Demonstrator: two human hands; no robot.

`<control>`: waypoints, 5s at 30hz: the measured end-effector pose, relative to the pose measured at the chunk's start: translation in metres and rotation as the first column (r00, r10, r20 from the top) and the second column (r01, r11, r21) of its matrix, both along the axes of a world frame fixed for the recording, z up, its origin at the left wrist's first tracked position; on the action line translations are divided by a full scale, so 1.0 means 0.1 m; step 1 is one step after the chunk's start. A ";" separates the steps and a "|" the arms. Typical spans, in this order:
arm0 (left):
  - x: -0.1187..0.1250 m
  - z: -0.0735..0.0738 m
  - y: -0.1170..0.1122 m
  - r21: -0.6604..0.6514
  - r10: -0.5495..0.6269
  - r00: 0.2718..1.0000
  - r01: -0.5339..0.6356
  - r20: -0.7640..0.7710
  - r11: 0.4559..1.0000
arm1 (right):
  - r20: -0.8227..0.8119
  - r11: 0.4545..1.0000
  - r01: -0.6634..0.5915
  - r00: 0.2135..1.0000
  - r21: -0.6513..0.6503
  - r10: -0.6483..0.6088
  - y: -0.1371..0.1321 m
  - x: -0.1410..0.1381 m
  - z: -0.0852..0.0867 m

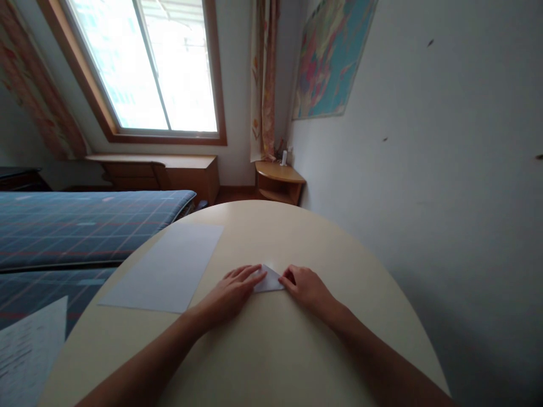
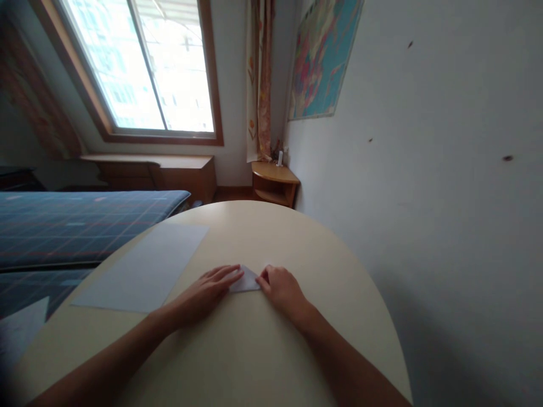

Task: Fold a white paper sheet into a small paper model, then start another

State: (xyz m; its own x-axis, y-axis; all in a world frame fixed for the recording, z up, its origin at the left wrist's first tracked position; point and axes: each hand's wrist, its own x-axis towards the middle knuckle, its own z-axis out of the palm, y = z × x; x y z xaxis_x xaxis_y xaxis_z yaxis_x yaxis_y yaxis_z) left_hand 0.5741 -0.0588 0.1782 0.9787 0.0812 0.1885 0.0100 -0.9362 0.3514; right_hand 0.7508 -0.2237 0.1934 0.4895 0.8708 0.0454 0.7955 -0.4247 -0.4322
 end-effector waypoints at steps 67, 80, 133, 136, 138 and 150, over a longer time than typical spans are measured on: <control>-0.01 -0.06 0.33 -0.001 0.398 0.889 -0.409 -0.227 0.913 | 0.283 0.955 -0.176 0.928 -0.241 0.243 -0.12 -0.76 0.18; 0.00 -0.14 0.19 -0.124 0.176 0.984 -0.176 -0.008 0.977 | 0.265 0.952 -0.186 0.931 -0.243 0.250 -0.07 -0.77 0.18; 0.11 0.02 -0.25 0.098 0.036 0.998 -0.041 0.057 0.994 | 0.155 0.961 -0.271 0.949 -0.051 0.276 -0.24 0.03 0.29; 0.12 -0.02 -0.21 0.026 0.033 0.994 -0.036 0.105 0.999 | 0.076 0.936 -0.348 0.936 0.044 0.344 -0.21 0.12 0.20; 0.13 -0.04 -0.20 -0.003 0.035 0.990 -0.035 0.136 0.999 | 0.030 0.945 -0.316 0.949 0.081 0.315 -0.19 0.15 0.15; 0.18 -0.15 -0.17 -0.036 0.084 0.969 -0.078 0.231 0.996 | -0.126 0.973 -0.198 0.969 0.116 0.212 -0.12 0.16 0.09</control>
